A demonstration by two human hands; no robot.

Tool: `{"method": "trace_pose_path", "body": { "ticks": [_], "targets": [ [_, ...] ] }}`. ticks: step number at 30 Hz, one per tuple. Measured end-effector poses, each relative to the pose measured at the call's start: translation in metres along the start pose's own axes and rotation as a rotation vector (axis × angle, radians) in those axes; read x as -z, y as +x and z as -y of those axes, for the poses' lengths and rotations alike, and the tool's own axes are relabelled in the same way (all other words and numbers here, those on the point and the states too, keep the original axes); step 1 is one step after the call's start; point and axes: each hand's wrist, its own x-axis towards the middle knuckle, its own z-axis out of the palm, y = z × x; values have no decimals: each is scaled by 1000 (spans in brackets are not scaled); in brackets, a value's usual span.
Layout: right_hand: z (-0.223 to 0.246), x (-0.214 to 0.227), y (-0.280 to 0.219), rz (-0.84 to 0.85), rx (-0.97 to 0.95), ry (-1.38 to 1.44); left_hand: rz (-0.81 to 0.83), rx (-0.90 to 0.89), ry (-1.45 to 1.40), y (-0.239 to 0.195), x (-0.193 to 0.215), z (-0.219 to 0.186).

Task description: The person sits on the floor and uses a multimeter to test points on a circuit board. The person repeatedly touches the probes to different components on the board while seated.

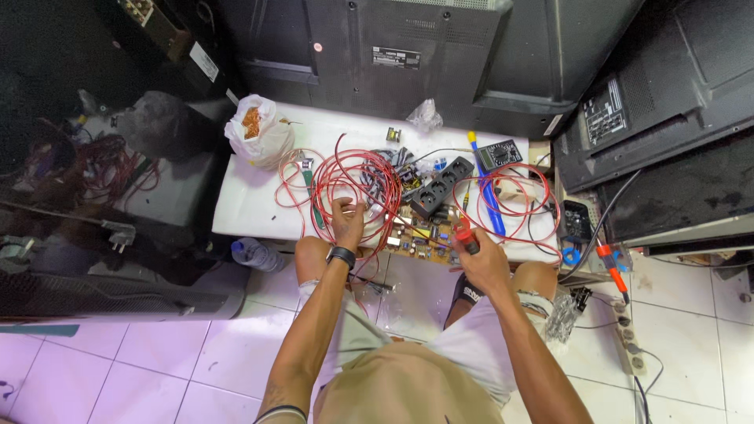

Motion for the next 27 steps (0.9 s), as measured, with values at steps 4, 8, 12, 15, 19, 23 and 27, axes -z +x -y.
{"method": "trace_pose_path", "body": {
  "ticks": [4, 8, 12, 15, 19, 23, 27],
  "targets": [
    [-14, -18, 6, 13, 2, 35, -96, -208, 95, 22, -4, -9],
    [0, -16, 5, 63, 30, 16, 47, -139, 251, 41, -13, -52],
    [6, -18, 10, 82, 10, 55, 319, 29, 399, 73, -37, -22],
    [8, -18, 12, 82, -9, 121, 348, -35, 412, 51, -51, -37],
    [10, -17, 16, 64, 12, 172, 274, -95, 446, 52, -69, -11],
    [12, -13, 19, 52, 5, 311, 273, -106, 353, 39, -66, -35],
    [42, -3, 10, -26, -76, 532, 373, -158, -63, -1, -41, -77]
  ]
}}
